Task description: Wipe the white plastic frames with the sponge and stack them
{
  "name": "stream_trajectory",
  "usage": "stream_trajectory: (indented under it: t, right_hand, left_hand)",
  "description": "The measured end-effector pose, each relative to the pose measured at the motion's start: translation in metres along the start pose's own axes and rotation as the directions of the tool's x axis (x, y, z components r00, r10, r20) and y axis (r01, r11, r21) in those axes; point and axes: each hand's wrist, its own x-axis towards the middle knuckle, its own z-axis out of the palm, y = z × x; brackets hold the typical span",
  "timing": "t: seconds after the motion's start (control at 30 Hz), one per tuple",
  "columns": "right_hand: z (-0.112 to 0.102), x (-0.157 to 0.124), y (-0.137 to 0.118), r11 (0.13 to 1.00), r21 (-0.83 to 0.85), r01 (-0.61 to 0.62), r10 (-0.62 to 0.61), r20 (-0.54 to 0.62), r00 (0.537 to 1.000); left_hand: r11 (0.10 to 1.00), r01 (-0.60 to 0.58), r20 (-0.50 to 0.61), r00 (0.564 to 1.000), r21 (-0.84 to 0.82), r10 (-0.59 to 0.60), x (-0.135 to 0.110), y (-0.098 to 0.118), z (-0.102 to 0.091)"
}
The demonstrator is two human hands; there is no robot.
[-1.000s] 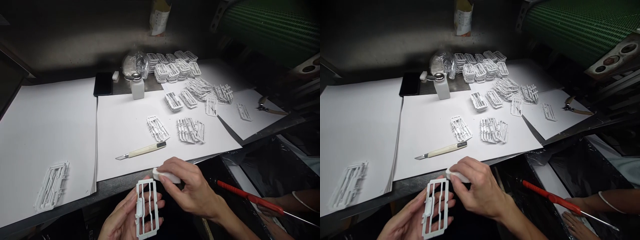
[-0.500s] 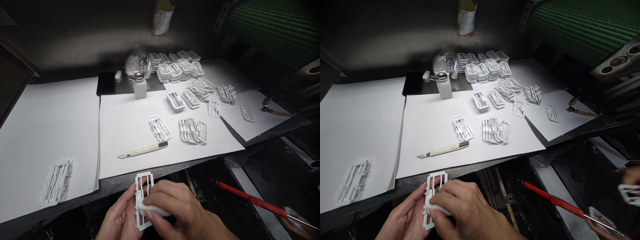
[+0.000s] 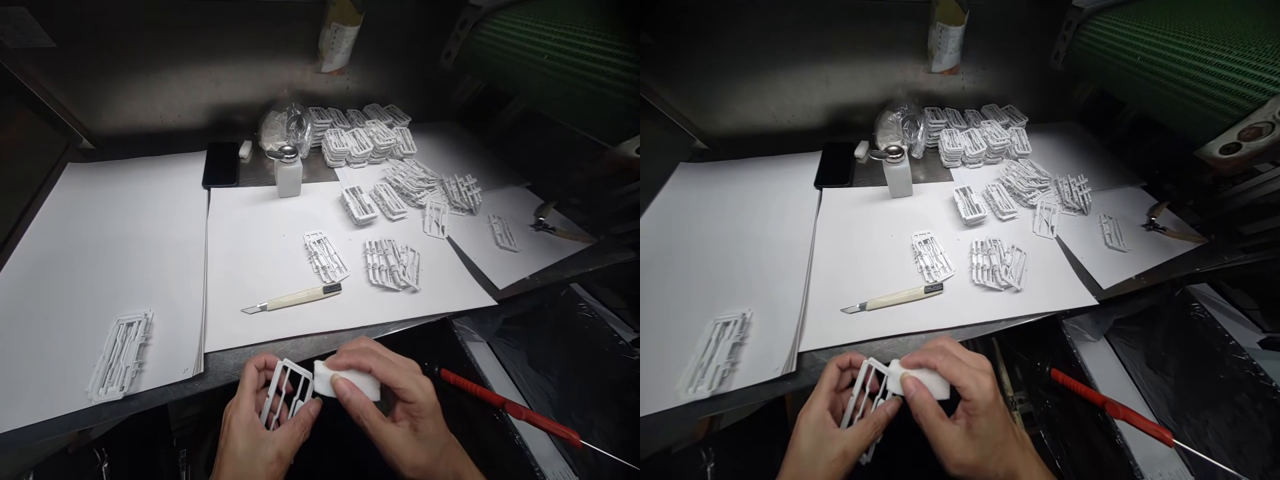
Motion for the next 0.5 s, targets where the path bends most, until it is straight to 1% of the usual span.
stream_trajectory:
  t: [0.07,0.1,0.17,0.2,0.27,0.33,0.4,0.5]
  right_hand:
    - [0.006,0.002,0.002,1.000,0.005,0.002,-0.002,0.032,0.999]
    - [0.009,0.003,0.004,1.000,-0.002,-0.003,0.003,0.040,0.999]
    - [0.012,0.005,0.007,1.000,-0.030,-0.009,0.010,0.032,0.999]
    - [0.012,0.005,0.009,0.999,-0.048,-0.005,0.006,0.021,1.000]
    - [0.011,0.005,0.010,0.996,-0.081,0.027,-0.027,0.008,1.000]
    - [0.009,0.004,0.009,0.992,-0.102,0.073,-0.071,0.027,0.997]
    - [0.006,0.003,0.005,0.990,-0.098,0.099,-0.090,0.095,0.991]
    - [0.004,0.000,-0.005,0.993,-0.081,0.088,-0.069,0.216,0.974]
  left_hand:
    - [0.982,0.087,0.118,0.991,-0.165,-0.068,0.002,-0.001,-0.001]
    - [0.966,0.134,0.180,0.979,-0.221,-0.094,0.003,0.000,-0.002]
    - [0.940,0.214,0.273,0.952,-0.265,-0.140,0.005,0.003,-0.004]
    - [0.931,0.242,0.298,0.942,-0.272,-0.158,0.005,0.005,-0.005]
    - [0.923,0.267,0.296,0.938,-0.278,-0.182,0.005,0.008,-0.006]
    - [0.918,0.270,0.249,0.948,-0.290,-0.200,0.005,0.011,-0.007]
    - [0.919,0.259,0.206,0.957,-0.296,-0.203,0.005,0.013,-0.008]
    - [0.918,0.245,0.161,0.966,-0.312,-0.203,0.006,0.015,-0.007]
